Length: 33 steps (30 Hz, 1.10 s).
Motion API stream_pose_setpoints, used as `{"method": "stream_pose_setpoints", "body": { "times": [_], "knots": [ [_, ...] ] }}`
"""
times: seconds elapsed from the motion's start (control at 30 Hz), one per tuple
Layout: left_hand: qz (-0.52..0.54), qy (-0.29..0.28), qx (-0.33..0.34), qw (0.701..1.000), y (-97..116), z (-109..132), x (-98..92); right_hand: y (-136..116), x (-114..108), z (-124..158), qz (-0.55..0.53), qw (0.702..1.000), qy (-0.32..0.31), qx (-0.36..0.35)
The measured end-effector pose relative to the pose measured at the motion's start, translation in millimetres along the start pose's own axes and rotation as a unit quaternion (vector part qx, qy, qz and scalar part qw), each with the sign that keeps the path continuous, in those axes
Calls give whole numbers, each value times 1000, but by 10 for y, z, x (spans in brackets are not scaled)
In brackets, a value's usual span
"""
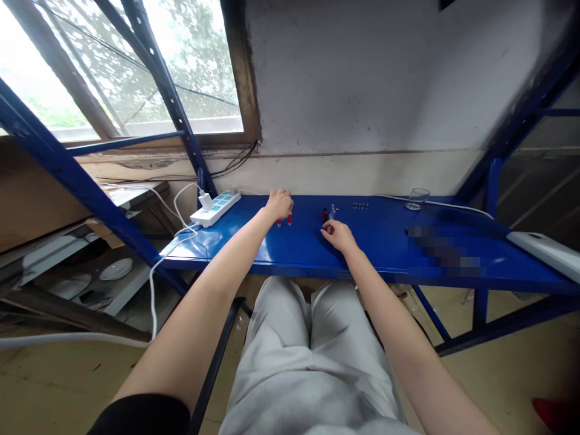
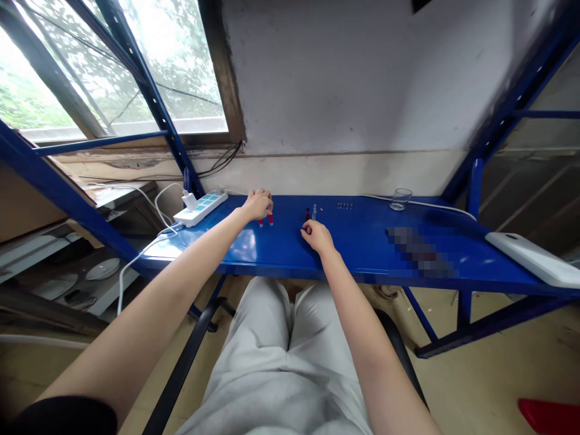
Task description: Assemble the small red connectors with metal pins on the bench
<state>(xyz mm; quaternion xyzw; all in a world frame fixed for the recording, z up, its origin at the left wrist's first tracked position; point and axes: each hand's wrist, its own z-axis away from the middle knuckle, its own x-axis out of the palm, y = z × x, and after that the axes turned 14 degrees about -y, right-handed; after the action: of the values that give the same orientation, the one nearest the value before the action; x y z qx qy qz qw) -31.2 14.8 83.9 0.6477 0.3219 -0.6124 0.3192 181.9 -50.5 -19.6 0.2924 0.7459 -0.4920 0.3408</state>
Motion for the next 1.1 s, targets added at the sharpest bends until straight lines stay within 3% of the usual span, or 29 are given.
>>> {"method": "stream_pose_setpoints", "body": {
  "times": [0.1,0.2,0.73,1.1],
  "knots": [
    [-68,-42,-34,996,29,83,-14,-7,-3,3,-5,1000,-5,5],
    [-90,-50,-43,994,26,96,-7,-19,-9,8,-6,1000,-6,8],
    [-69,-55,-68,994,-117,104,4,-28,-14,9,-5,1000,-13,9],
    [-77,-65,-58,993,-89,107,-9,-19,-11,6,-7,1000,-10,3]
  ]
}}
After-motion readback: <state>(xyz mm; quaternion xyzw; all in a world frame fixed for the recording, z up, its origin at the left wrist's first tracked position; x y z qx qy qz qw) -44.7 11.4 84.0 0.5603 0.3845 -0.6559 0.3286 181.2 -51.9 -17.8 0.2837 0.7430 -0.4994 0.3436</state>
